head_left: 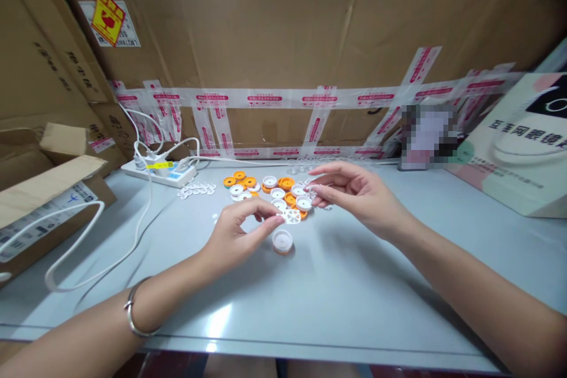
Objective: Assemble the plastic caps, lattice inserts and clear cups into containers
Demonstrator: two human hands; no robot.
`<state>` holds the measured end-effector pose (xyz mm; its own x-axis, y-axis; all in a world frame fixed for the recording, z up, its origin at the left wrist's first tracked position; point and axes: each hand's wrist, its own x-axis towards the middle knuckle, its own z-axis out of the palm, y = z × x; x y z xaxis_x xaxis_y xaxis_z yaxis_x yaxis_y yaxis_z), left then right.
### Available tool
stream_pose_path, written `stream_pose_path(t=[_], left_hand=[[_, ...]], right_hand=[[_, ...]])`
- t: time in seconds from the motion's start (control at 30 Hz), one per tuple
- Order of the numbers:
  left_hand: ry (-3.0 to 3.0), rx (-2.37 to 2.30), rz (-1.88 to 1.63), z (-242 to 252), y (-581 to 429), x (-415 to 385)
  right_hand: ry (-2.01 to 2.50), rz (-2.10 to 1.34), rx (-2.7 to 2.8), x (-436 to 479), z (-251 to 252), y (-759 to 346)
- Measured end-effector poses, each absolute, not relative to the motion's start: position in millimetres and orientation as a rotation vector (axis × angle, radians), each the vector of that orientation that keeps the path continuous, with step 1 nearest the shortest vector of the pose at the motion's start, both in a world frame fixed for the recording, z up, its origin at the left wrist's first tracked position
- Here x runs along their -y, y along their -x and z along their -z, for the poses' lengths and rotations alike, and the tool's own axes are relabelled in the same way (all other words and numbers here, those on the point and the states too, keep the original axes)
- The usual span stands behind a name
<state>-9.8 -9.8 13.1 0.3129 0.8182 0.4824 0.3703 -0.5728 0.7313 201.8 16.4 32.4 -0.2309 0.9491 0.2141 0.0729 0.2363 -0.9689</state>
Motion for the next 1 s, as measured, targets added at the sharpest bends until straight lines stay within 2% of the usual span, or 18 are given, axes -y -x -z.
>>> stream_pose_path(t=[0.33, 1.0], left_hand=[[-1.918, -1.034, -1.126, -10, 7, 9], [-1.901, -1.005, -1.32, -9, 7, 12]], right_hand=[[0.944, -1.12, 1.385, 2, -26, -181], [0.857, -0.914, 1.495, 14, -8, -166]])
